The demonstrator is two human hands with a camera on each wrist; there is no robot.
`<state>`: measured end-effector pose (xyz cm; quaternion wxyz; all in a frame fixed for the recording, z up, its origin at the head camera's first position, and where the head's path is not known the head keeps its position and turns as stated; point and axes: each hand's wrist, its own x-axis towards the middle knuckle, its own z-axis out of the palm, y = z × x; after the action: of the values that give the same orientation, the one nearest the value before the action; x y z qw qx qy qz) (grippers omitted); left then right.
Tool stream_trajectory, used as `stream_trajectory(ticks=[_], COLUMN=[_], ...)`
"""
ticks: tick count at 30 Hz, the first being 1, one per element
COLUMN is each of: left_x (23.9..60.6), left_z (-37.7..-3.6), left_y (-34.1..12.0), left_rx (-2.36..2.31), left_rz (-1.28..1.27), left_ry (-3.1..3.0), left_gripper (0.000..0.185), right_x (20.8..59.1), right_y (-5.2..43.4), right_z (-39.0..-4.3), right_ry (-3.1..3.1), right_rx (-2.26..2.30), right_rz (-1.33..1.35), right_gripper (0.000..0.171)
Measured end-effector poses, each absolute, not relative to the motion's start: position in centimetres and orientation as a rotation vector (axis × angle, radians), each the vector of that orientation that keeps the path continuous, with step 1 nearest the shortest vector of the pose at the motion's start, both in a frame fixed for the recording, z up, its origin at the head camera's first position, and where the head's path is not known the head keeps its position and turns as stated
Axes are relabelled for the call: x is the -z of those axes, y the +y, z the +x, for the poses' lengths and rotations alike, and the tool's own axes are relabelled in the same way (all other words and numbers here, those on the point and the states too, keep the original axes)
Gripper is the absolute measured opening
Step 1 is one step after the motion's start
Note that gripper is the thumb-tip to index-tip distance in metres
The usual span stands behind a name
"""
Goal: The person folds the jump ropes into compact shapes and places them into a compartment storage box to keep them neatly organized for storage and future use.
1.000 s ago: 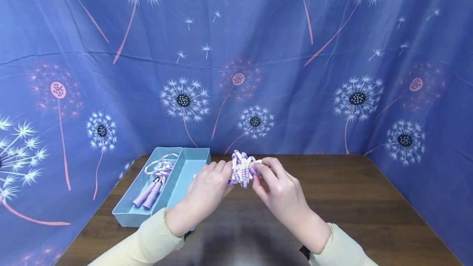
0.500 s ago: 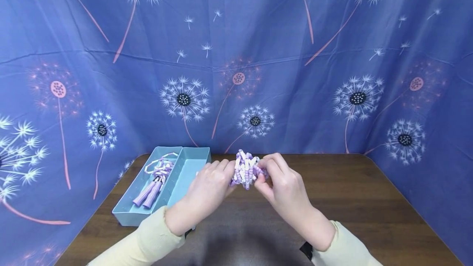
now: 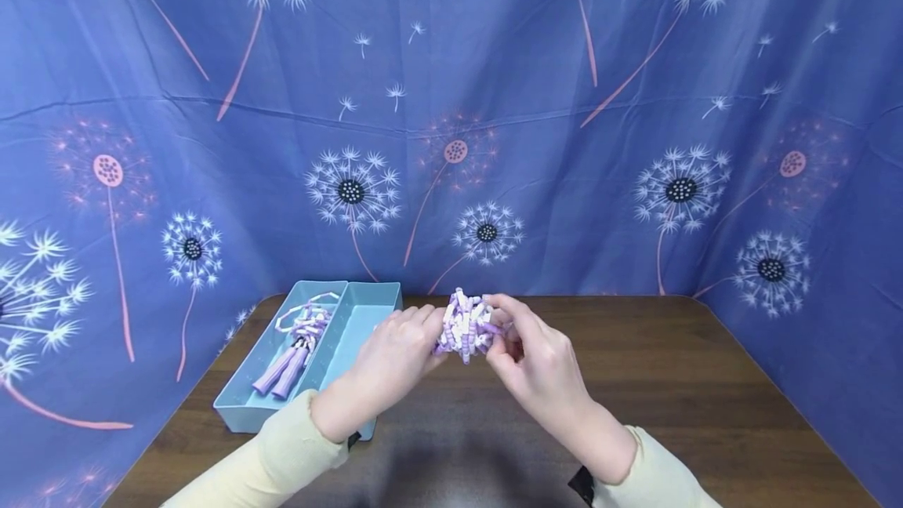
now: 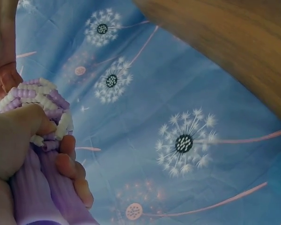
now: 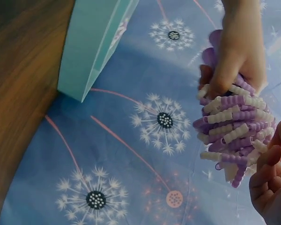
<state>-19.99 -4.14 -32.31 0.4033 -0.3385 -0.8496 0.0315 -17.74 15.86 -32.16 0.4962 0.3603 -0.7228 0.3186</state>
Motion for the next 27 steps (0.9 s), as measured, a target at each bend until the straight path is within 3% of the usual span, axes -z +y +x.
stream_trajectory(ticks=[2, 8, 27], left_x=[32.4, 32.2, 32.2], left_z=[-20.0, -20.1, -20.0], left_y=[-4.2, -4.4, -4.3], left_rx=[-0.075, -0.037, -0.1], left_rz=[-0.864, -0.868, -0.85], left_ry=[-2.166, -2.181, -2.232], left_gripper=[0.045, 0.044, 0.038], right_x=[32.3, 32.4, 30.6], right_y=[15.9, 16.0, 16.3], right_z=[-17.8, -18.2, -18.1], right_ry=[-1.77, -1.695, -1.54], right_rx=[-0.79, -0.712, -0.015], right_rz=[0.879, 0.977, 1.105], right_gripper=[0.036, 0.02, 0.025])
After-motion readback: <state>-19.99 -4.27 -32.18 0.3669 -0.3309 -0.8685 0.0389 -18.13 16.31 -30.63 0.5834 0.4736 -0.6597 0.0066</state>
